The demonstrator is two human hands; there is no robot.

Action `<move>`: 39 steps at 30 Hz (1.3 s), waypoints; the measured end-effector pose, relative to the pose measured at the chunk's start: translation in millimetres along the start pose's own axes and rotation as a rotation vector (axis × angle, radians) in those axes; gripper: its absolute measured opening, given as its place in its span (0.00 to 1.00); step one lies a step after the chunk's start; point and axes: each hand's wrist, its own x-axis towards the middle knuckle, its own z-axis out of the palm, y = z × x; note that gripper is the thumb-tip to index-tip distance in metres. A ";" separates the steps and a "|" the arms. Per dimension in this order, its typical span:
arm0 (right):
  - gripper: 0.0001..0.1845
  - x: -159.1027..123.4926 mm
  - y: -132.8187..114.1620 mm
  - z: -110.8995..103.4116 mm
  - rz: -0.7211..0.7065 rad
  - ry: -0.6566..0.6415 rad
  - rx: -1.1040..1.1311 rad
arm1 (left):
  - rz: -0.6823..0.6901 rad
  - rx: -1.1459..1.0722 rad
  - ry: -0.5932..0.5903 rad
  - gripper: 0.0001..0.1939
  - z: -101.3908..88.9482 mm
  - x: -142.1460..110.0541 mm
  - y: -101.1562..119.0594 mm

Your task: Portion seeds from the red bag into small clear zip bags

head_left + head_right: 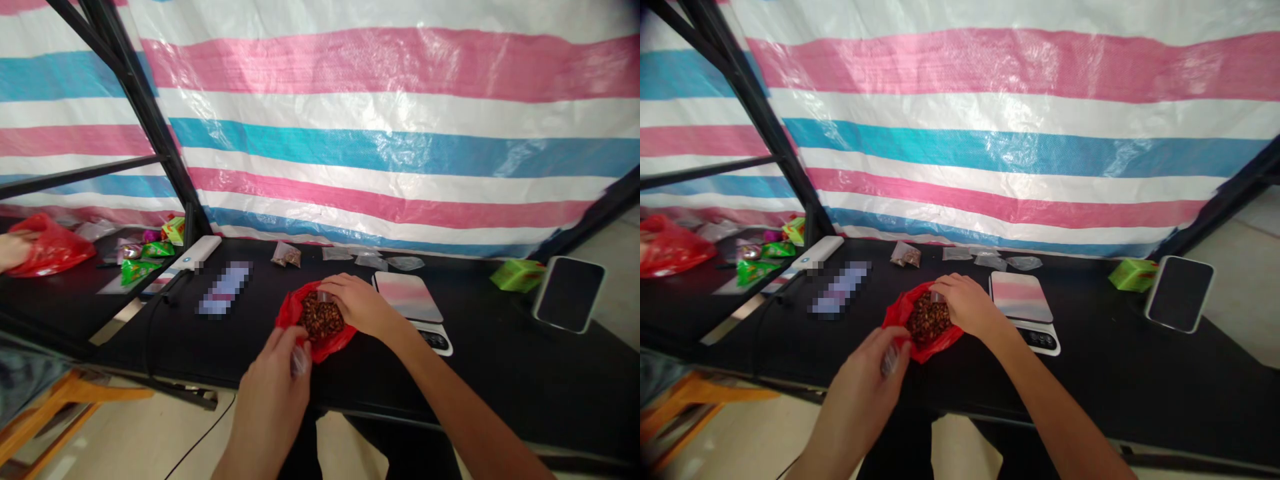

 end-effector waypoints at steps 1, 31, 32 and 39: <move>0.28 4.4 5.5 3.4 -0.027 -0.037 -0.011 | 0.030 0.033 -0.065 0.14 6.2 -6.1 -0.2; 0.24 -42.0 -19.4 7.8 0.035 -0.054 0.161 | 0.285 -0.286 -0.219 0.16 -15.5 8.1 -8.5; 0.24 -41.8 -19.8 7.4 0.030 -0.061 0.160 | 0.283 -0.290 -0.210 0.16 -19.1 9.6 -6.4; 0.27 -48.0 -29.6 6.9 0.003 -0.100 0.128 | 0.265 -0.212 -0.365 0.17 -6.4 -14.2 -11.5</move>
